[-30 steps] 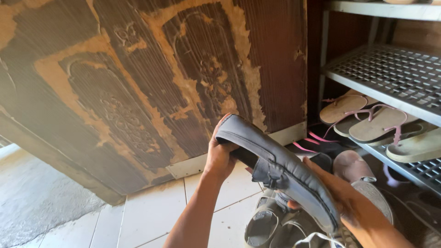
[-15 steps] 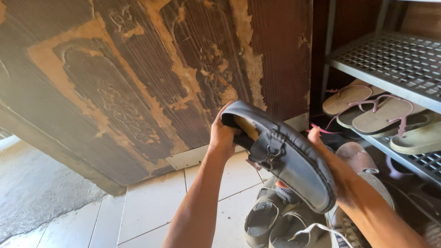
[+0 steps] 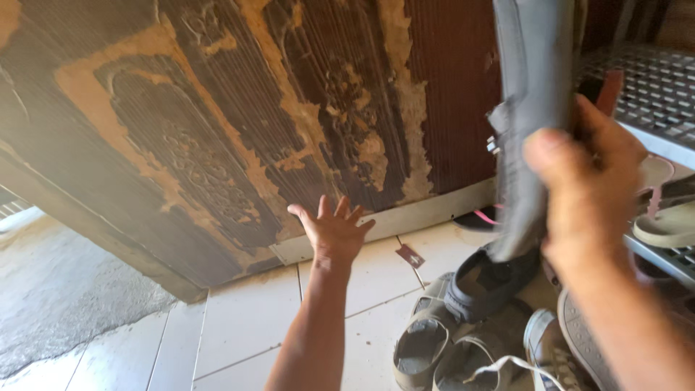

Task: The person cleans several pairs of shoes using a brush, scrubbing the soles and uppers of each item. They handle the shoes one at a time, turning them over to clean different surfaces, and place them back on a nearby shoe rack after cleaning.

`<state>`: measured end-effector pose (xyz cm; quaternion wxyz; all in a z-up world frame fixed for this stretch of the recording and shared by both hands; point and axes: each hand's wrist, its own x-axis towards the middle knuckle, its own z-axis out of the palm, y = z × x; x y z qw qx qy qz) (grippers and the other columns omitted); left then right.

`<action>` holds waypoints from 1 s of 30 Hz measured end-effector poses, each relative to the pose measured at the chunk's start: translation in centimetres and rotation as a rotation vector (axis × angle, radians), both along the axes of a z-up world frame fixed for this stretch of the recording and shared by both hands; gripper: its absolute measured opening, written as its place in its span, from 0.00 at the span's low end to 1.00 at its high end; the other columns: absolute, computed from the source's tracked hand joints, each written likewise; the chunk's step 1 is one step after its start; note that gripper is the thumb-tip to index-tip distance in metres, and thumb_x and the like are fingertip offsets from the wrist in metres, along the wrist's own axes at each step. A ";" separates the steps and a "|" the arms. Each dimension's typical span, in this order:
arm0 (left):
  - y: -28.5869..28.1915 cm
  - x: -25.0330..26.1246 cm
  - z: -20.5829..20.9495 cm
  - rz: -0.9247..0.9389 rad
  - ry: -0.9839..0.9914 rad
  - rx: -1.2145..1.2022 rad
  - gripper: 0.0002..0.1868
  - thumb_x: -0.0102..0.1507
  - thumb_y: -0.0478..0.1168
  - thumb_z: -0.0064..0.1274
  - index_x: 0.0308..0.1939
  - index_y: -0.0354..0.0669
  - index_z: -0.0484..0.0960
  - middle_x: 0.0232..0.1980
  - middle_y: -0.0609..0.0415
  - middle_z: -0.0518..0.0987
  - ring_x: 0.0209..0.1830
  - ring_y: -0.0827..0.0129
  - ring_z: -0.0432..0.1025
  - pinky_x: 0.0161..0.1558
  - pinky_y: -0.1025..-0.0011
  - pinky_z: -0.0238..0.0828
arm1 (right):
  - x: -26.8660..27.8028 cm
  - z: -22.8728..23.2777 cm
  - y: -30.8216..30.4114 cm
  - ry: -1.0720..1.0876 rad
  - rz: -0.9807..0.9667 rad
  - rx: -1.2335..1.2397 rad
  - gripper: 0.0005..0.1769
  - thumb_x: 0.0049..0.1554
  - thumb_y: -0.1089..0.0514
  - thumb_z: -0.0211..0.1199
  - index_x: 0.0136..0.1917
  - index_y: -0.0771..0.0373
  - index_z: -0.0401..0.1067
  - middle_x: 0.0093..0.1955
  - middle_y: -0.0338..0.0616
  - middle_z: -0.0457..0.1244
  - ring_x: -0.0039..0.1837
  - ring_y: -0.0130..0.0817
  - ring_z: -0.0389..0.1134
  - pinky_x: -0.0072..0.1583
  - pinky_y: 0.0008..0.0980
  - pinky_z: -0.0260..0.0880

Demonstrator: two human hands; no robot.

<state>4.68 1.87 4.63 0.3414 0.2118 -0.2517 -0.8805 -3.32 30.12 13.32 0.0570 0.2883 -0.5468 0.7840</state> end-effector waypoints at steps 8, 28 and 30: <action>1.0 -1.7 1.7 -0.386 0.547 -0.035 0.74 0.49 0.94 0.17 0.81 0.40 0.39 0.83 0.37 0.44 0.81 0.44 0.39 0.76 0.51 0.31 | 1.2 -6.0 -5.6 0.165 0.042 0.415 0.49 0.43 0.37 0.71 0.72 0.63 0.67 0.72 0.54 0.47 0.78 0.50 0.50 0.75 0.48 0.56; 0.4 -4.3 4.2 -0.407 -0.483 -0.984 0.28 0.61 0.26 0.42 0.63 0.50 0.78 0.54 0.48 0.79 0.41 0.58 0.76 0.34 0.60 0.78 | -8.4 -12.3 1.5 -0.582 0.658 0.103 0.33 0.54 0.37 0.61 0.65 0.58 0.75 0.63 0.55 0.63 0.65 0.47 0.63 0.66 0.51 0.65; 1.8 -5.7 5.3 -0.338 -0.624 -0.981 0.26 0.62 0.26 0.37 0.59 0.48 0.82 0.49 0.45 0.81 0.32 0.55 0.76 0.23 0.61 0.77 | -9.9 -12.2 2.7 -0.528 0.610 0.146 0.31 0.56 0.37 0.59 0.65 0.56 0.75 0.62 0.55 0.64 0.65 0.47 0.64 0.66 0.51 0.66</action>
